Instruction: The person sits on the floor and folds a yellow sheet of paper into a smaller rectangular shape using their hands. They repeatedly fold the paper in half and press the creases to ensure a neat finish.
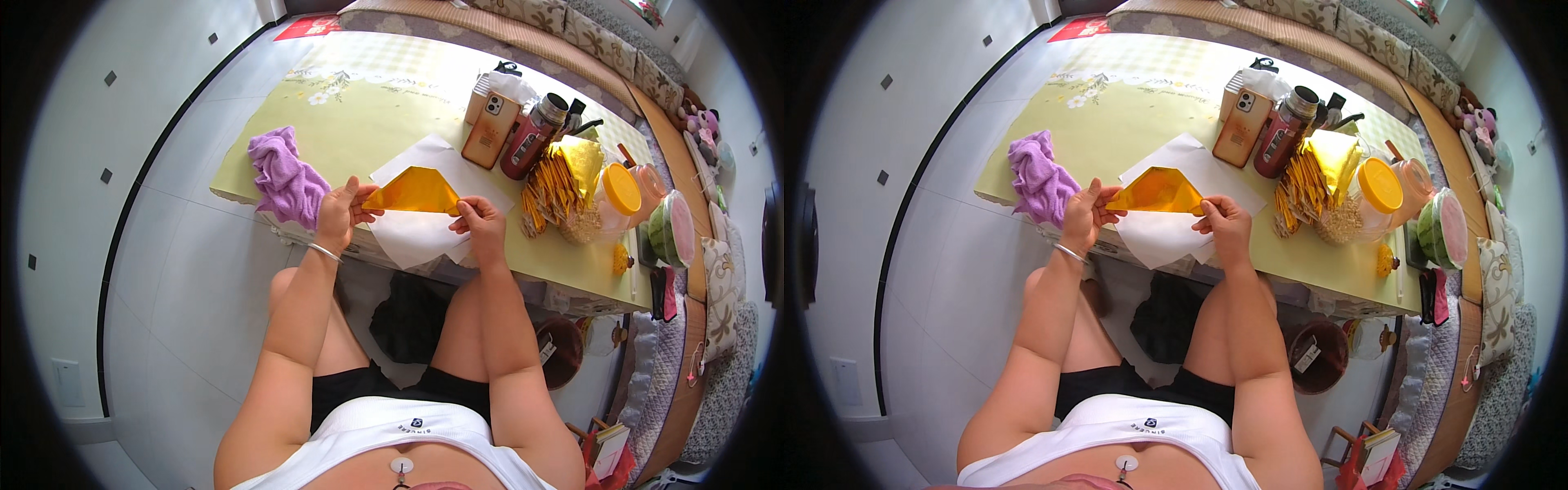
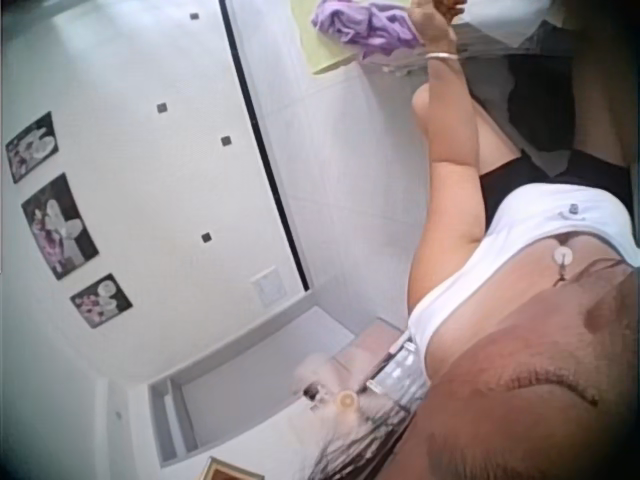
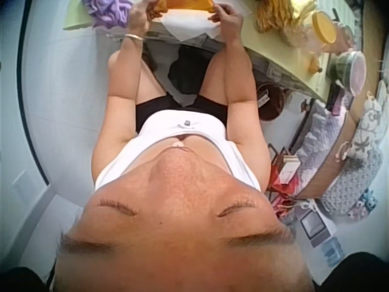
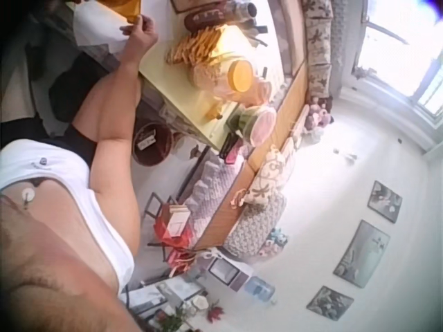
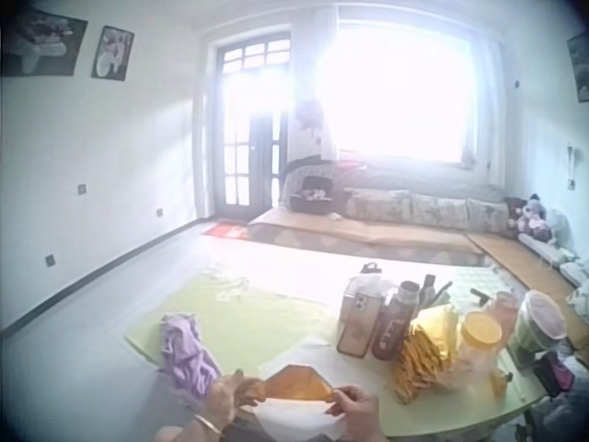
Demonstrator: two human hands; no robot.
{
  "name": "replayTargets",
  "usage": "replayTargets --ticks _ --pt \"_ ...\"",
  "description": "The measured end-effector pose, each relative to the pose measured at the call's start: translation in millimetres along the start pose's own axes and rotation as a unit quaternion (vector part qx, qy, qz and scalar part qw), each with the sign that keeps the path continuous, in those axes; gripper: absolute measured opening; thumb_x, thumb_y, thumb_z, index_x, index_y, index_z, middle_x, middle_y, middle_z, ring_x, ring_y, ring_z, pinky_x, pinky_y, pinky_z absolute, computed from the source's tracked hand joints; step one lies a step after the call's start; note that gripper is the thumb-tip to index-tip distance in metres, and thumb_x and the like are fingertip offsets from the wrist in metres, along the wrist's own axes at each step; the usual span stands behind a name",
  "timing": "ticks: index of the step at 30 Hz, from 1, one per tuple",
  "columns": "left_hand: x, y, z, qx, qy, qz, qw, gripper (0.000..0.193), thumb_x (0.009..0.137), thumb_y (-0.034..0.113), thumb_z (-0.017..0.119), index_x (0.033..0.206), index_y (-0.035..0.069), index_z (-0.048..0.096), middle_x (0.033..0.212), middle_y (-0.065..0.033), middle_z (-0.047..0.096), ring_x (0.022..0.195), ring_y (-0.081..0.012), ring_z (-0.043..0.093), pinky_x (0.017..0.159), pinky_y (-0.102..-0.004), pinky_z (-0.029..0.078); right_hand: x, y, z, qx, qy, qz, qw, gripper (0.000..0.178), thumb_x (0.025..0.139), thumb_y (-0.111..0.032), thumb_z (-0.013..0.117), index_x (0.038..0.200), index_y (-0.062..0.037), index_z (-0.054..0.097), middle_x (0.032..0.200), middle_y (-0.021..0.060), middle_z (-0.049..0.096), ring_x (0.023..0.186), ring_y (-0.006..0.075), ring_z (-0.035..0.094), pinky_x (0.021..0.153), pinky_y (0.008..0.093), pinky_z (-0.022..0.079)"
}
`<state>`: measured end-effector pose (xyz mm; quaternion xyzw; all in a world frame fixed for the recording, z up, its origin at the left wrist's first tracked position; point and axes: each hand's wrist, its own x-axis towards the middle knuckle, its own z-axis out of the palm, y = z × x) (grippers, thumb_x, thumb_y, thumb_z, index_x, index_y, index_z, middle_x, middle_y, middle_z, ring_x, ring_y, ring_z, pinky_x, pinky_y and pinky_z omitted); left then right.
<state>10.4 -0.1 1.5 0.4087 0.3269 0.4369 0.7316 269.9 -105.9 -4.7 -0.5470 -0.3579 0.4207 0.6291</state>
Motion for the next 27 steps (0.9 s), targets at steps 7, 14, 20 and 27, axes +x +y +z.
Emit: replayTargets --ticks 7,14,20,27 --pt "2.7 -0.2 -5.5 0.03 -0.001 -0.065 0.997 0.022 0.095 0.02 0.07 0.104 -0.001 0.071 0.092 -0.0109 0.074 0.074 -0.0194 0.074 0.059 -0.0253 0.055 2.3 2.5 -3.0 -0.003 0.001 -0.003 1.0 0.016 0.098 -0.011 0.063 0.105 0.0017 0.069 0.088 0.0104 0.073 0.062 0.0126 0.069 0.055 0.0216 0.052" --pt "0.7 -2.2 -0.4 0.073 -0.013 0.014 0.997 0.025 0.089 0.001 0.071 0.113 -0.001 0.072 0.096 -0.0108 0.074 0.077 -0.0188 0.074 0.066 -0.0268 0.058 2.5 1.6 -2.1 -0.014 0.004 0.003 1.0 0.016 0.099 -0.011 0.061 0.104 0.0018 0.068 0.087 0.0106 0.073 0.06 0.0122 0.068 0.055 0.0217 0.052" --pt "-5.2 -2.5 6.7 0.114 -0.009 0.085 0.99 0.028 0.089 -0.005 0.068 0.117 0.0 0.071 0.098 -0.0117 0.074 0.079 -0.0184 0.074 0.068 -0.0248 0.059 3.1 1.3 -0.9 -0.016 -0.003 0.01 1.0 0.016 0.099 -0.011 0.061 0.105 0.0017 0.068 0.085 0.0103 0.073 0.059 0.012 0.068 0.055 0.0214 0.052" --pt "-6.7 -5.9 10.7 0.112 0.002 0.13 0.985 0.026 0.091 -0.004 0.065 0.116 0.0 0.072 0.095 -0.012 0.075 0.079 -0.0194 0.075 0.07 -0.0253 0.06 2.8 1.1 0.5 -0.011 -0.003 0.014 1.0 0.016 0.099 -0.011 0.061 0.104 0.0014 0.068 0.084 0.01 0.073 0.06 0.0123 0.068 0.054 0.0214 0.052"
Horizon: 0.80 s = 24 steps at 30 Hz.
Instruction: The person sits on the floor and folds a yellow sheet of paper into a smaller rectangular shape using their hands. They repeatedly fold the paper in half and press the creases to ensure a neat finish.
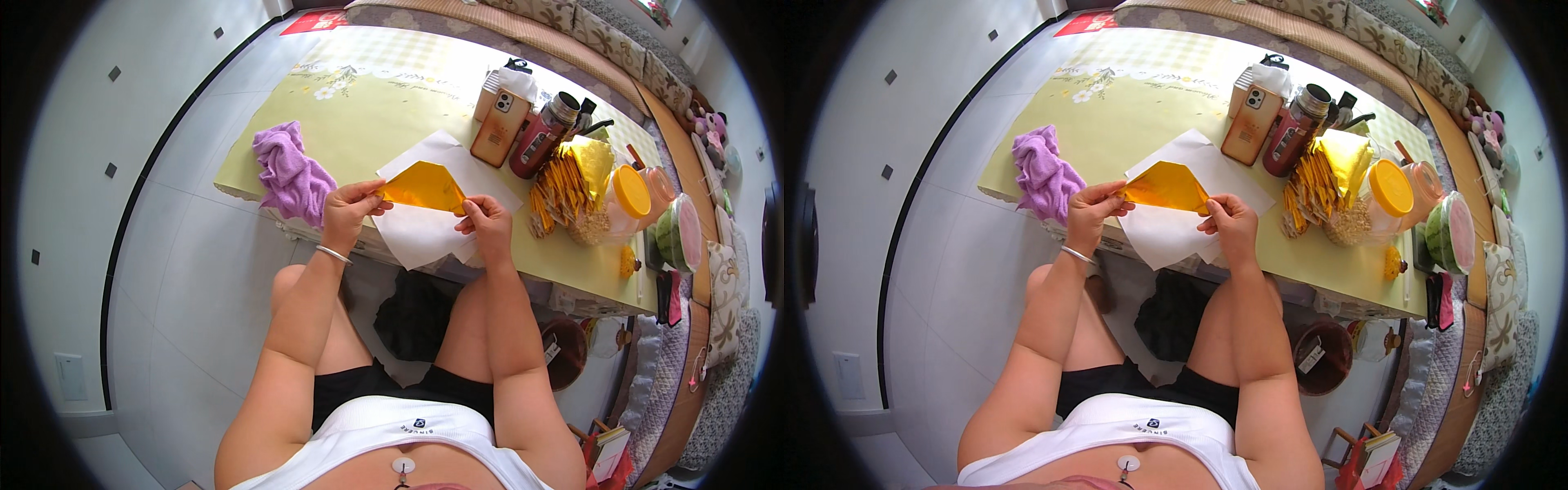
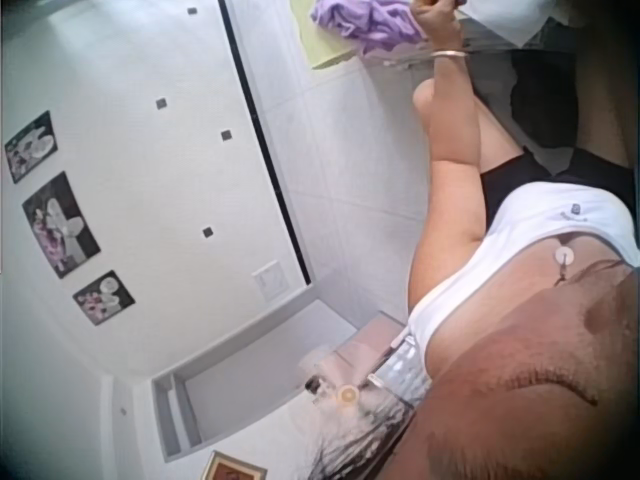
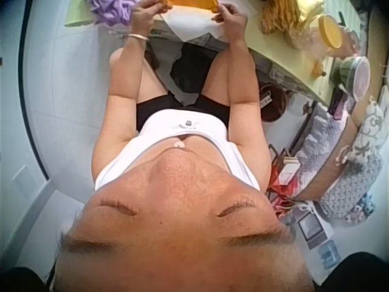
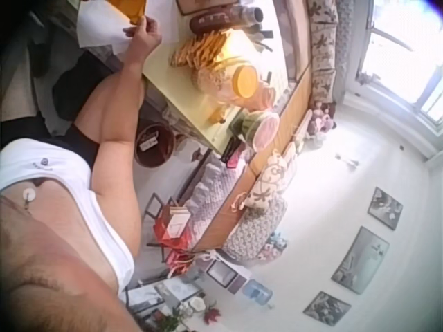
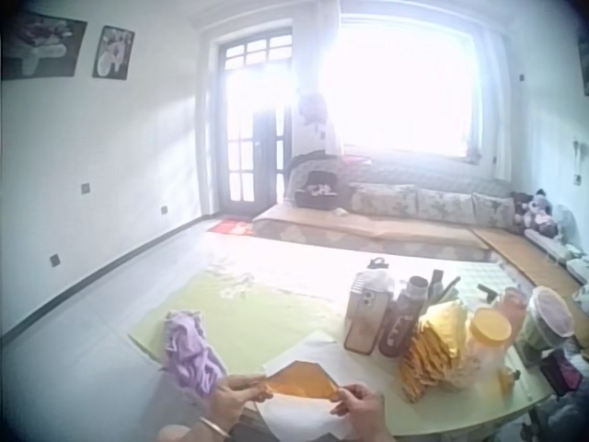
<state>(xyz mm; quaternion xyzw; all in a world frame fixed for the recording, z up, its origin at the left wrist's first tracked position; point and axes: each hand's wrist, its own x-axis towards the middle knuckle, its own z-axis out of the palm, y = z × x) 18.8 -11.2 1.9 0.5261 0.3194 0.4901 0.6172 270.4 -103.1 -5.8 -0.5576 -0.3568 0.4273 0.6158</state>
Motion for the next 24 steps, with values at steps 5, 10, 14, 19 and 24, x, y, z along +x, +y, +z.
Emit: replayTargets --ticks 5,10,14,19,24 --pt "-0.8 0.0 0.1 0.006 -0.005 0.016 1.0 0.024 0.092 -0.004 0.064 0.115 -0.001 0.072 0.094 -0.0128 0.075 0.081 -0.02 0.075 0.071 -0.0264 0.061 0.1 0.1 -0.7 0.012 -0.003 0.0 1.0 0.016 0.099 -0.012 0.062 0.105 0.0014 0.067 0.085 0.0101 0.072 0.06 0.0133 0.069 0.054 0.0218 0.052" --pt "-2.8 -1.2 3.2 0.022 -0.011 0.055 0.998 0.022 0.094 0.001 0.066 0.115 0.0 0.072 0.093 -0.0124 0.075 0.081 -0.02 0.075 0.071 -0.0263 0.061 0.2 0.9 -1.4 0.013 -0.001 -0.007 1.0 0.016 0.099 -0.012 0.062 0.105 0.0016 0.067 0.085 0.0107 0.073 0.061 0.0137 0.069 0.054 0.0217 0.052" --pt "-2.9 -0.7 3.6 0.014 0.004 0.021 1.0 0.019 0.094 0.006 0.069 0.112 0.0 0.073 0.091 -0.011 0.075 0.077 -0.0198 0.075 0.068 -0.0255 0.061 0.0 -0.1 -1.5 0.013 0.0 -0.011 1.0 0.016 0.099 -0.012 0.062 0.105 0.0017 0.067 0.085 0.011 0.073 0.061 0.0139 0.069 0.054 0.0219 0.052" --pt "0.2 -3.7 -0.3 0.018 0.03 -0.033 0.999 0.015 0.093 0.007 0.07 0.105 0.0 0.074 0.088 -0.0093 0.075 0.075 -0.0195 0.075 0.066 -0.0249 0.06 0.1 -0.8 0.5 0.01 0.0 -0.005 1.0 0.015 0.098 -0.011 0.063 0.105 0.0018 0.068 0.084 0.0109 0.073 0.06 0.0135 0.069 0.053 0.0214 0.051" --pt "1.2 -1.4 0.3 0.06 0.033 -0.006 0.998 0.014 0.09 0.003 0.072 0.103 -0.002 0.074 0.087 -0.0089 0.075 0.073 -0.0151 0.072 0.068 -0.022 0.057 0.4 0.8 0.3 0.012 0.003 -0.015 1.0 0.013 0.098 -0.009 0.063 0.104 0.0012 0.068 0.084 0.0097 0.073 0.059 0.0123 0.069 0.053 0.0207 0.051"
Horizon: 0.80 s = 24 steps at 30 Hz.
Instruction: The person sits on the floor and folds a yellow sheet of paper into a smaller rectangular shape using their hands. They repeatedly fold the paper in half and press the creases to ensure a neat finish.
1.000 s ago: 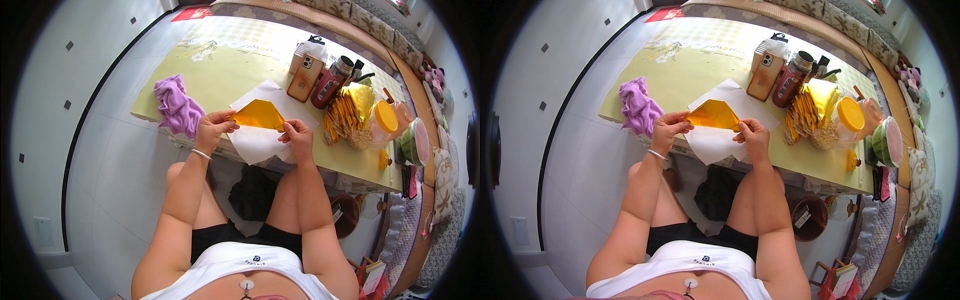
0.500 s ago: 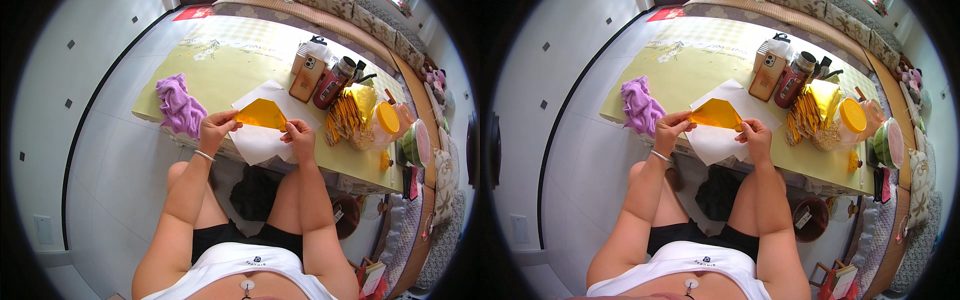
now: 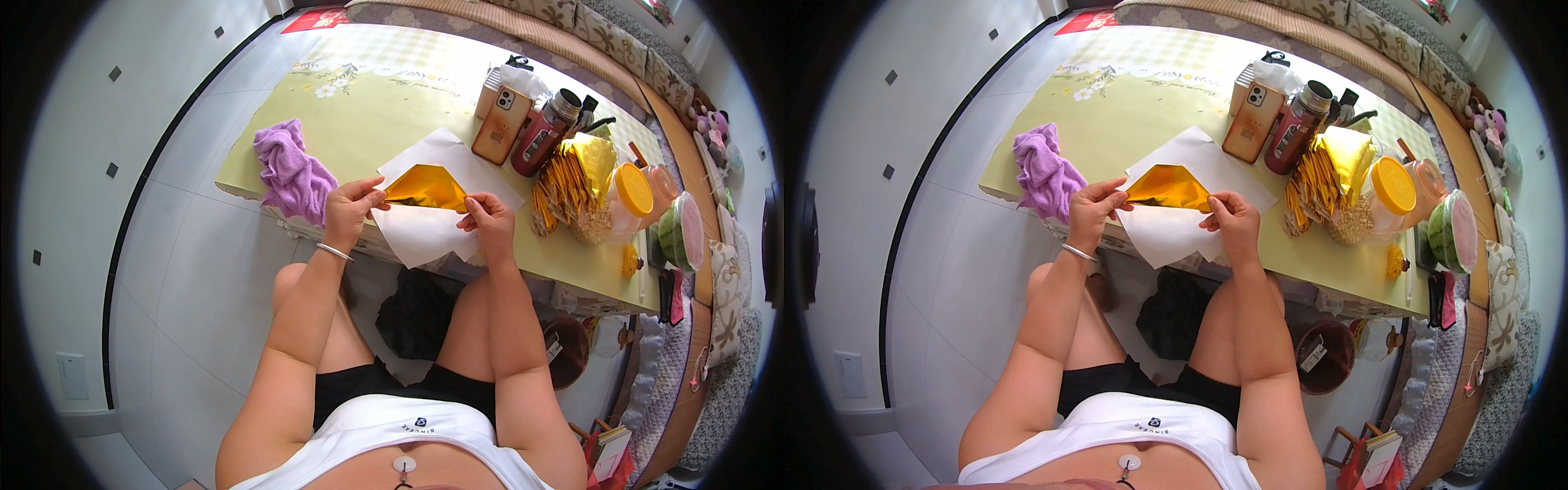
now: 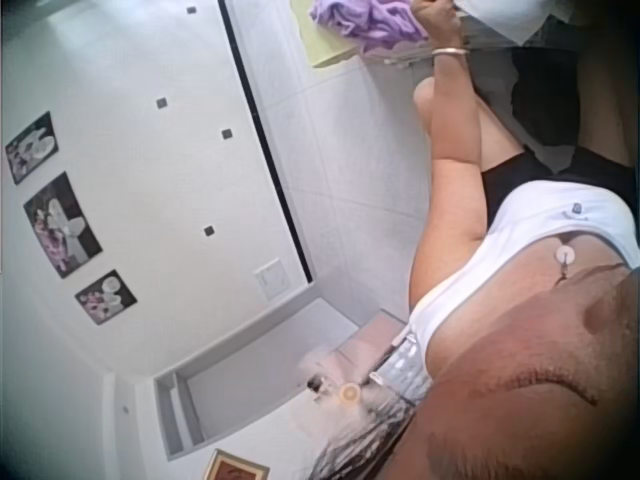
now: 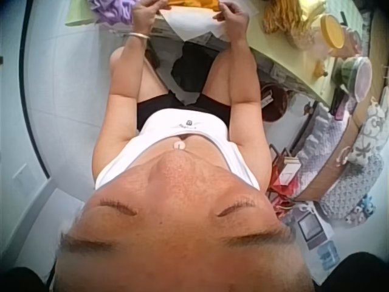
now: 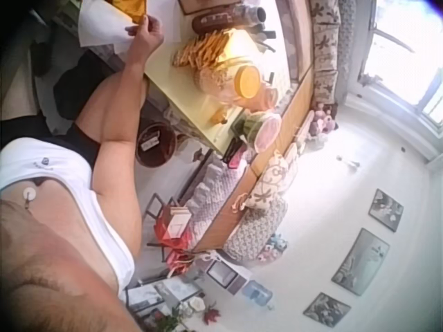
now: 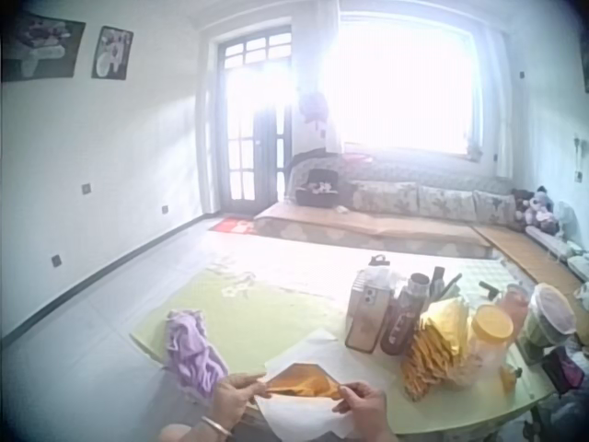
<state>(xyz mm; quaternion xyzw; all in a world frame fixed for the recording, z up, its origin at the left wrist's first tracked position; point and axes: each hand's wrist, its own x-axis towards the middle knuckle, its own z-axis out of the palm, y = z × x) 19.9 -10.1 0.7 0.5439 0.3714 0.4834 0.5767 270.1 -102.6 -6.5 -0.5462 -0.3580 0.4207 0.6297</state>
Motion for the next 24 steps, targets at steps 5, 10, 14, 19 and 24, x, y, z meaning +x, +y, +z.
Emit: replayTargets --ticks 5,10,14,19,24 --pt "2.7 -7.8 -3.3 0.122 0.0 0.068 0.99 0.016 0.086 -0.001 0.074 0.102 -0.004 0.074 0.085 -0.0081 0.074 0.071 -0.0104 0.067 0.069 -0.0221 0.054 -0.8 0.2 0.1 -0.002 0.001 -0.024 1.0 0.012 0.098 -0.009 0.063 0.102 -0.0002 0.07 0.082 0.0077 0.073 0.057 0.01 0.066 0.051 0.0201 0.049" --pt "4.3 -8.4 -1.5 0.117 -0.024 0.044 0.992 0.004 0.089 -0.001 0.069 0.092 -0.003 0.071 0.076 -0.0059 0.071 0.063 -0.0086 0.063 0.058 -0.0222 0.051 -2.1 -0.3 2.4 -0.008 0.006 -0.03 0.999 0.011 0.098 -0.01 0.064 0.101 -0.0004 0.07 0.079 0.0059 0.071 0.053 0.0079 0.062 0.05 0.0198 0.048" --pt "1.5 -0.8 -1.1 0.142 -0.05 -0.013 0.989 0.004 0.093 0.001 0.064 0.09 -0.002 0.066 0.071 -0.0061 0.067 0.054 -0.0078 0.058 0.049 -0.0223 0.046 -3.1 1.8 2.5 -0.007 0.0 -0.024 1.0 0.015 0.099 -0.015 0.063 0.102 -0.0006 0.069 0.076 0.0056 0.069 0.051 0.0077 0.06 0.049 0.0196 0.046" --pt "-2.2 1.7 -7.6 0.068 0.001 0.002 0.998 0.006 0.094 0.005 0.064 0.093 -0.001 0.065 0.072 -0.0076 0.067 0.052 -0.0085 0.057 0.047 -0.0228 0.045 -0.4 10.6 5.3 0.029 -0.006 -0.004 1.0 0.035 0.103 -0.035 0.057 0.11 -0.0016 0.067 0.08 0.0076 0.069 0.056 0.0098 0.06 0.052 0.0223 0.047" --pt "8.2 23.5 15.1 -0.129 0.046 -0.04 0.99 0.009 0.094 0.012 0.069 0.097 0.004 0.066 0.081 -0.0073 0.069 0.063 -0.0119 0.062 0.056 -0.0229 0.046 11.0 5.3 11.0 -0.104 -0.01 -0.052 0.993 0.022 0.097 -0.021 0.06 0.104 -0.0021 0.069 0.077 0.0065 0.068 0.057 0.013 0.061 0.057 0.0289 0.05"
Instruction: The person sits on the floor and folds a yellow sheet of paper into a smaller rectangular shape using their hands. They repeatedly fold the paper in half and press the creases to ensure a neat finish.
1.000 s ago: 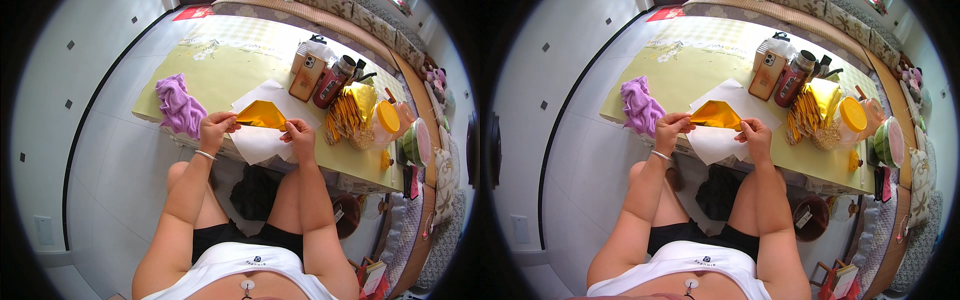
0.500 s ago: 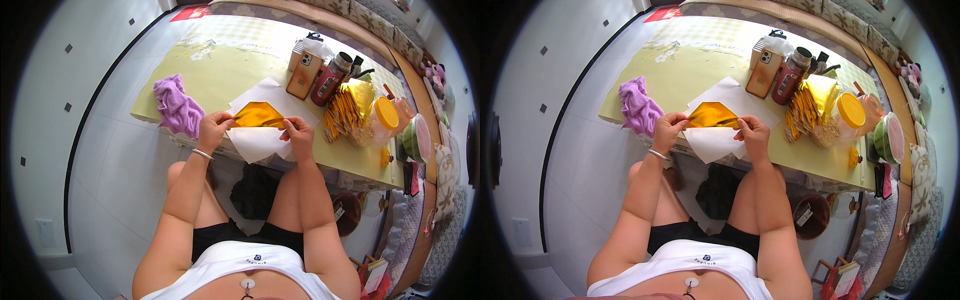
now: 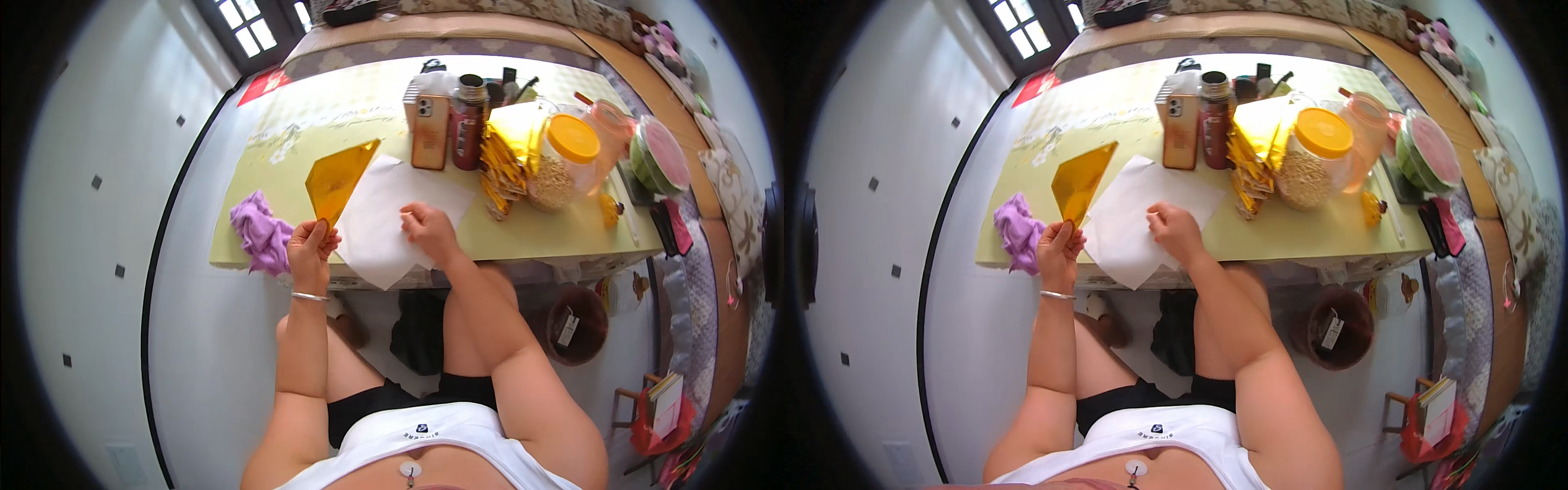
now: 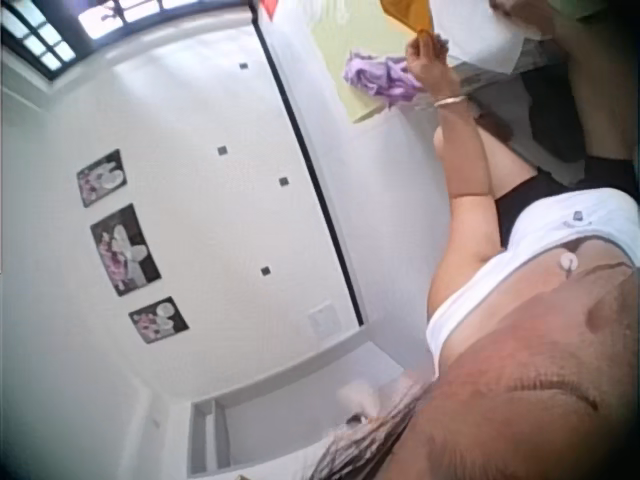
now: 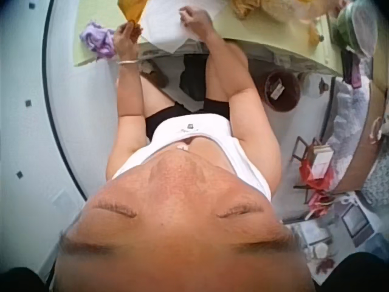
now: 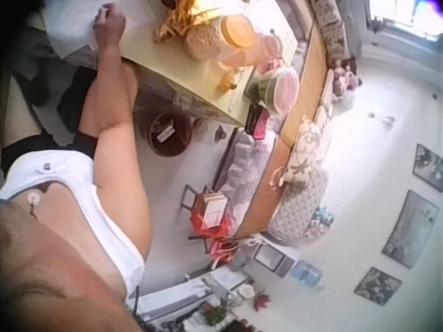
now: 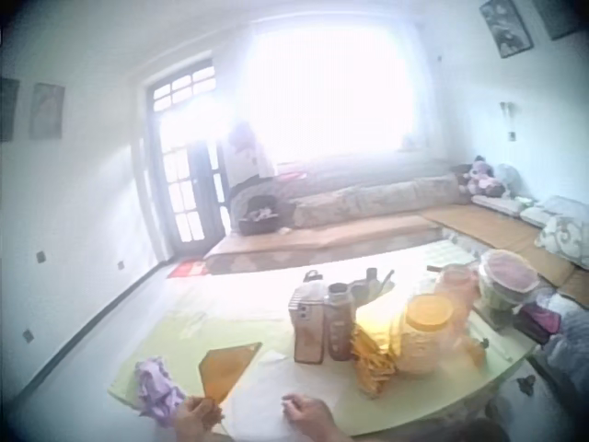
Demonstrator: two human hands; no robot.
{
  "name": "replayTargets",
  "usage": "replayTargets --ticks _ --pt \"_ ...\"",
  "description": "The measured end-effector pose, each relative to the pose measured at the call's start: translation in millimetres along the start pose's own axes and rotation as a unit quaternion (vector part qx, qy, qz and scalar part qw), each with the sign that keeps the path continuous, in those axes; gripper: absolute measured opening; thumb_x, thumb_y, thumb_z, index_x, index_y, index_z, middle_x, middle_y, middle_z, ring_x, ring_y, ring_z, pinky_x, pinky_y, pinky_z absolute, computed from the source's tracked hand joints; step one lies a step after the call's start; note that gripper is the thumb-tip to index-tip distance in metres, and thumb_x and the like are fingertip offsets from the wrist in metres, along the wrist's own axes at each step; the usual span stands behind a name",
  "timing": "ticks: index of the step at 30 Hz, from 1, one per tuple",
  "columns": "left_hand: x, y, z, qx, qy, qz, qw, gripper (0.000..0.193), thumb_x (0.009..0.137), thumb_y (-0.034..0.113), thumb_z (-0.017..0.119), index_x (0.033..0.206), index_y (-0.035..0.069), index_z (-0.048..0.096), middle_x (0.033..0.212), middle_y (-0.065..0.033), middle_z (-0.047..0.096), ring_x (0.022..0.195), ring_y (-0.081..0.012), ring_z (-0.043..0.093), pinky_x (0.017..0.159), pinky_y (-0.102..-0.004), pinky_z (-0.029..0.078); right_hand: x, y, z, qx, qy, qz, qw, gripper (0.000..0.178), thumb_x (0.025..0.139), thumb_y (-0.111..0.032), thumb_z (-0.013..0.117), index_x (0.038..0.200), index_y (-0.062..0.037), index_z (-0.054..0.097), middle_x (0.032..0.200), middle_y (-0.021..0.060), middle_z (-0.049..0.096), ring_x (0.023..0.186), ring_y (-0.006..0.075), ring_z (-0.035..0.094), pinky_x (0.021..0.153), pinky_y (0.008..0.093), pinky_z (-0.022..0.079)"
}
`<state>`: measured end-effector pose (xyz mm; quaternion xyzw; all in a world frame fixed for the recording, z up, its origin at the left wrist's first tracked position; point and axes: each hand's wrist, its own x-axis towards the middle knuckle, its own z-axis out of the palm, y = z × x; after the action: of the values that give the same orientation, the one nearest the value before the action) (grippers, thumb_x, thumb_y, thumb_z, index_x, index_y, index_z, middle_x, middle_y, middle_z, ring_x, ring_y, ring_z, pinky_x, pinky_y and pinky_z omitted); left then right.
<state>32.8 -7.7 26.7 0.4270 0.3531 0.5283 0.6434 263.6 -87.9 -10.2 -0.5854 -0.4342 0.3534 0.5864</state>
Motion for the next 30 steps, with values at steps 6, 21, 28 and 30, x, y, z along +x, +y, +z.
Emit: replayTargets --ticks 6,21,28,30 --pt "-39.6 20.0 132.7 -0.059 -0.147 -0.167 0.973 0.009 0.093 0.011 0.069 0.098 0.005 0.064 0.075 0.0 0.054 0.062 -0.0098 0.047 0.05 -0.0245 0.034 -3.5 4.3 2.8 -0.062 -0.011 -0.018 0.998 0.016 0.093 -0.016 0.062 0.098 -0.0036 0.07 0.078 0.0107 0.071 0.065 0.0237 0.068 0.064 0.036 0.052" --pt "-18.5 -0.6 288.7 0.097 -0.203 -0.177 0.958 0.021 0.089 0.023 0.077 0.091 0.004 0.067 0.076 -0.0037 0.068 0.054 -0.0065 0.051 0.047 -0.0201 0.038 22.4 94.7 5.7 0.096 -0.033 -0.076 0.992 0.035 0.095 -0.025 0.059 0.125 -0.0075 0.058 0.118 0.0132 0.064 0.11 0.0237 0.062 0.095 0.0384 0.048" --pt "1.0 -7.9 129.7 0.452 -0.236 0.202 0.836 0.017 0.088 0.015 0.072 0.094 -0.001 0.074 0.074 -0.0084 0.072 0.065 -0.0139 0.066 0.062 -0.0264 0.052 -2.1 16.8 -4.9 0.026 -0.007 -0.034 0.999 0.015 0.09 -0.014 0.064 0.098 -0.0017 0.069 0.076 0.0123 0.069 0.067 0.0227 0.067 0.065 0.0365 0.052" --pt "-6.5 -2.3 82.3 0.555 -0.241 0.236 0.76 0.032 0.08 0.019 0.08 0.105 0.001 0.072 0.093 -0.0149 0.072 0.087 -0.0224 0.069 0.075 -0.0322 0.054 -0.9 23.0 -2.6 -0.014 0.001 -0.055 0.998 0.016 0.09 -0.013 0.064 0.101 -0.0021 0.07 0.076 0.012 0.069 0.068 0.0221 0.068 0.067 0.0353 0.053"
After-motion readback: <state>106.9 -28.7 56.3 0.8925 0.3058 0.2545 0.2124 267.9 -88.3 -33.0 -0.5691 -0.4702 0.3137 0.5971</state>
